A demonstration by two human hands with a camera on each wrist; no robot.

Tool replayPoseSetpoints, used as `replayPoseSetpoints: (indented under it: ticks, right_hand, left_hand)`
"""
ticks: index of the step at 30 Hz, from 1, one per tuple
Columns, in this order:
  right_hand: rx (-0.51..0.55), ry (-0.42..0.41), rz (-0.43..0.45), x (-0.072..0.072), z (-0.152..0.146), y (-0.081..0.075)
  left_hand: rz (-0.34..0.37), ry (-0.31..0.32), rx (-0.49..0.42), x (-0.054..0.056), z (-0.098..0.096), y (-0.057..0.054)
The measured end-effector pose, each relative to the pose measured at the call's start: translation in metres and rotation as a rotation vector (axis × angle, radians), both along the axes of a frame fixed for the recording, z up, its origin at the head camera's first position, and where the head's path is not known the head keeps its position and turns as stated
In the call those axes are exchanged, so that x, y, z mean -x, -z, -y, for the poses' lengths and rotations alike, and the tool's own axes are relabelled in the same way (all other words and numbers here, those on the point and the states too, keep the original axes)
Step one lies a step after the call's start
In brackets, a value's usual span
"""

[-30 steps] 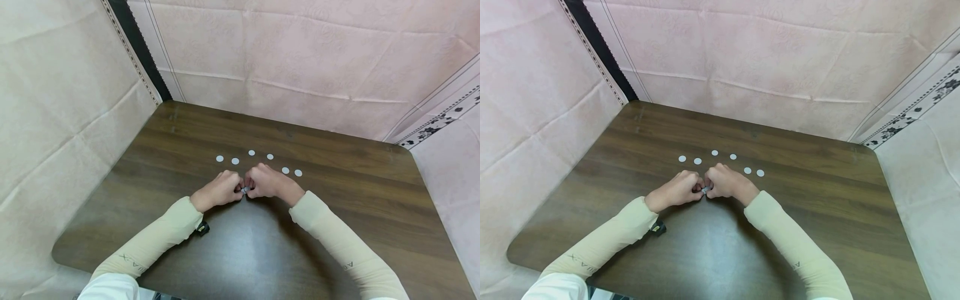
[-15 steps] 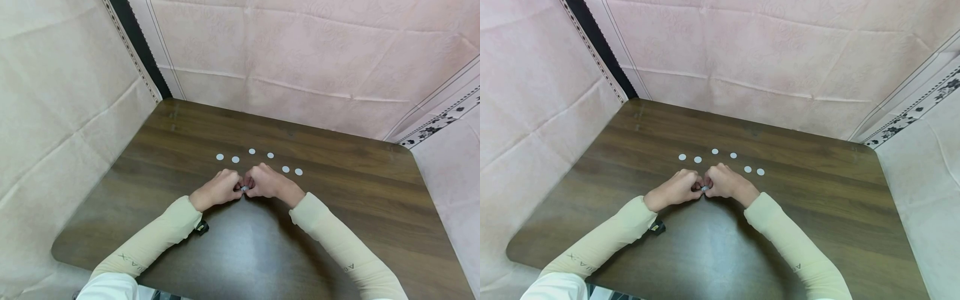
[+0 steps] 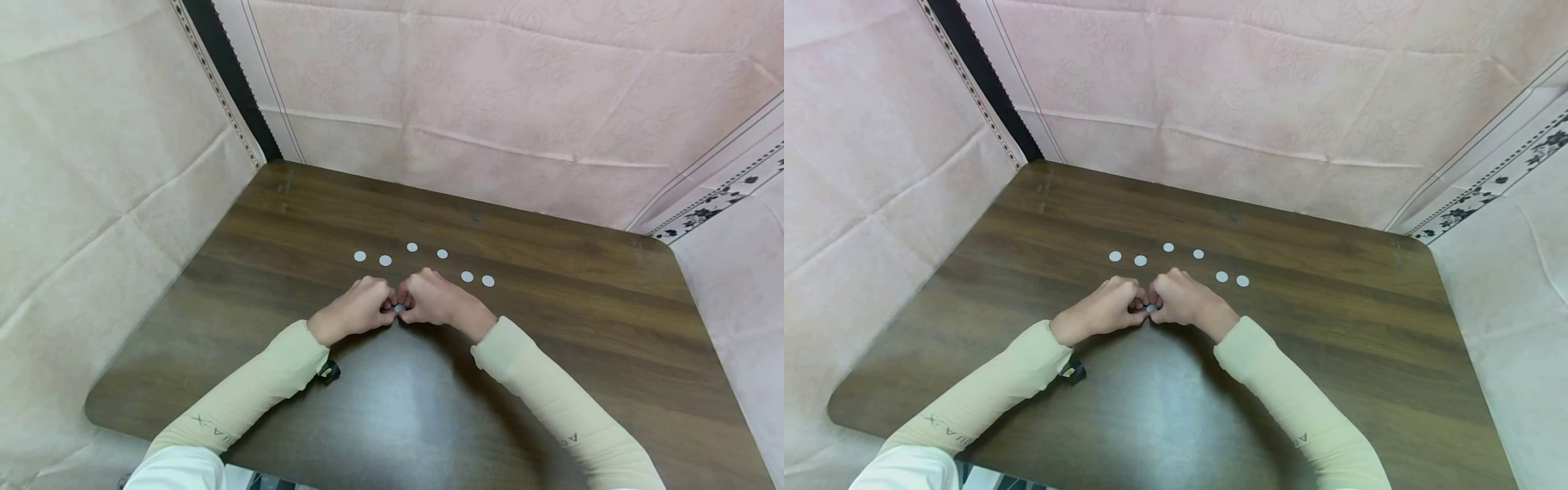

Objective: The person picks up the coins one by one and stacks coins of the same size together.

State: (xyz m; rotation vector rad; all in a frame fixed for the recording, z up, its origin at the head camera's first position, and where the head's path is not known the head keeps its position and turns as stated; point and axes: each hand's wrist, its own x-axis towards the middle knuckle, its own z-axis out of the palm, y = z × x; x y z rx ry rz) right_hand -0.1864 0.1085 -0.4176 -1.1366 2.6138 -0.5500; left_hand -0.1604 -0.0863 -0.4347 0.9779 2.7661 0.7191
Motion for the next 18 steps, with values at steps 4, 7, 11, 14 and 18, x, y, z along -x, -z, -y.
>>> replayPoseSetpoints:
  ticks: [4, 7, 11, 14, 18]
  right_hand:
    - [0.017, 0.007, 0.03, -0.001, -0.0023, 0.0014]
    - [0.027, 0.012, 0.048, -0.002, -0.0036, 0.001]
    - [0.033, 0.005, 0.039, -0.0026, -0.0044, 0.0002]
    - [0.033, 0.001, 0.033, -0.0026, -0.0048, 0.0]
    - [0.033, -0.002, 0.031, -0.0029, -0.005, -0.0001]
  left_hand:
    - [0.0, 0.002, -0.002, -0.0003, -0.0003, 0.0004]
    - [0.004, 0.001, -0.003, -0.0001, -0.0002, 0.001]
    - [0.006, -0.002, -0.002, 0.0006, -0.0001, 0.002]
    - [0.008, -0.001, -0.004, 0.0006, -0.0001, 0.0022]
    - [0.013, -0.002, -0.003, 0.0006, -0.0002, 0.0021]
